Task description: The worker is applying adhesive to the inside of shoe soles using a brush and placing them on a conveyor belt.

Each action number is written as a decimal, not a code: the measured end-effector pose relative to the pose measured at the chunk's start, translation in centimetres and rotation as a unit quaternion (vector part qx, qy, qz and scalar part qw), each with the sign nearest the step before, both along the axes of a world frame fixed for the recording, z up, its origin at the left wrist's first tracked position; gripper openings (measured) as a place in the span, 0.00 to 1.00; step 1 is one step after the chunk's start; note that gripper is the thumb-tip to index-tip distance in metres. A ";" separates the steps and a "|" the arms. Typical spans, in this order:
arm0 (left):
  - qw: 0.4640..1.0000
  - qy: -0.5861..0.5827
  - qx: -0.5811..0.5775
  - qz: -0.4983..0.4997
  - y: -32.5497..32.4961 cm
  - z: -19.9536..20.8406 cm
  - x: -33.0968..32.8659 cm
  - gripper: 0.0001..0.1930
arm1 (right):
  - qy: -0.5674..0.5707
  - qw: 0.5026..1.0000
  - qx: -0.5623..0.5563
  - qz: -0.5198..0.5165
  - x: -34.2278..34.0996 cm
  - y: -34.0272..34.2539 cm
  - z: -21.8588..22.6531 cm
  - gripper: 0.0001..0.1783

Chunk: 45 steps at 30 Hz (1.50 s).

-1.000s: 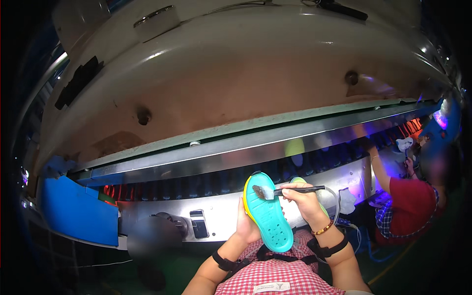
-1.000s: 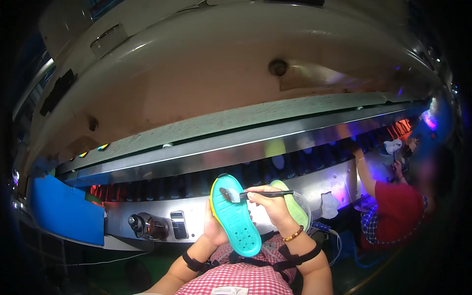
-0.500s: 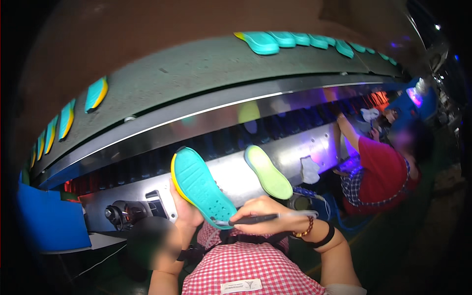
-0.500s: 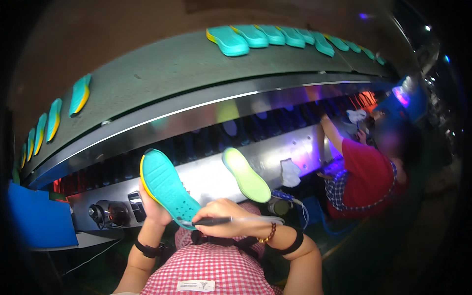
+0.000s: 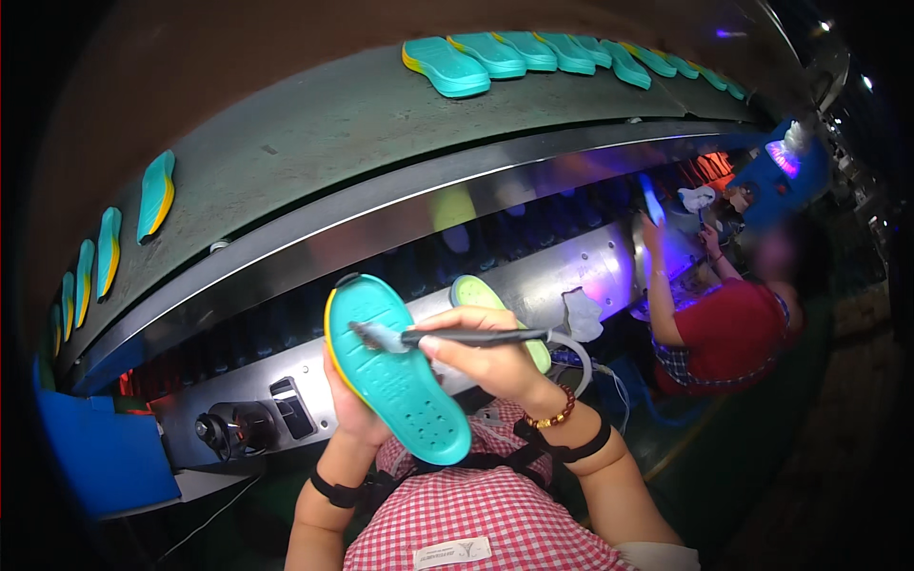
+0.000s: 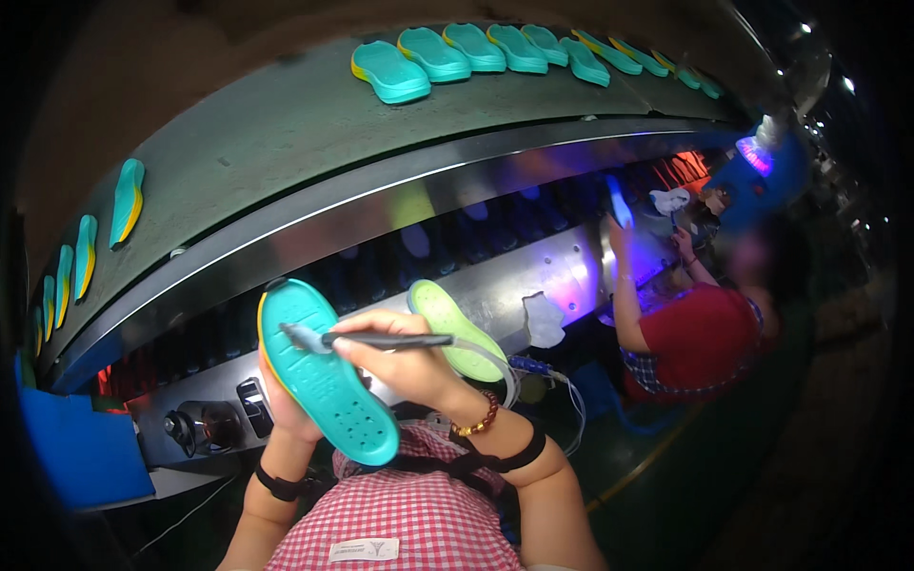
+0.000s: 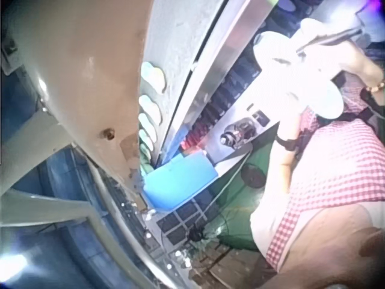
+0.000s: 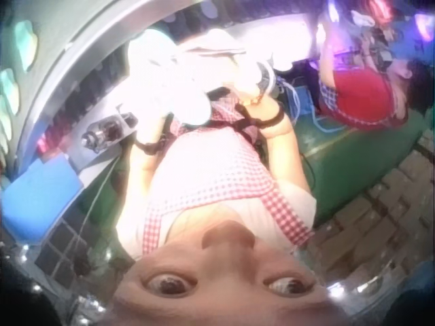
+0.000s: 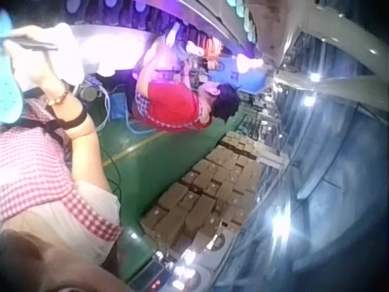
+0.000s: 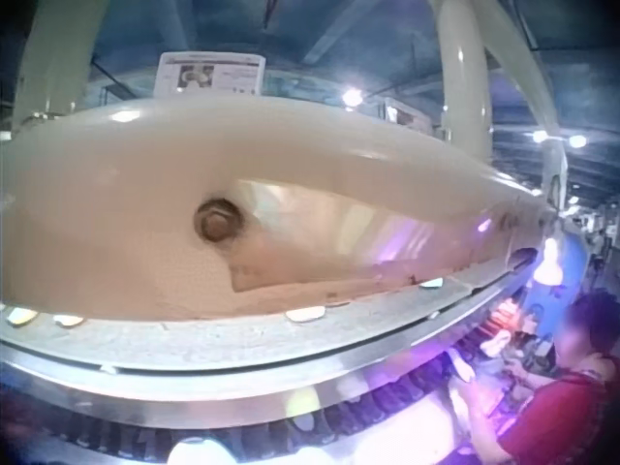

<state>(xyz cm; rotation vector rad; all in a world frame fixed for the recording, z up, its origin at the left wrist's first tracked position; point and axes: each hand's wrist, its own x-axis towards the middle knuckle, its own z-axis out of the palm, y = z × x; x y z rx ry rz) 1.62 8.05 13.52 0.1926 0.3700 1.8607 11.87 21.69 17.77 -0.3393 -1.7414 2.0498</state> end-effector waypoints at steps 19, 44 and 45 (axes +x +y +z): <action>0.986 0.052 -0.036 0.154 0.3 1.0 -1.9 0.47 | -0.017 0.987 0.113 0.115 0.7 0.1 2.3 0.12; 0.976 0.076 0.024 0.201 -0.9 4.8 -2.8 0.47 | 0.022 0.985 -0.091 0.142 1.8 -0.3 -0.2 0.10; 0.977 0.039 -0.034 0.205 -0.6 4.9 -2.2 0.47 | 0.037 0.969 -0.209 0.126 1.5 -0.9 0.0 0.10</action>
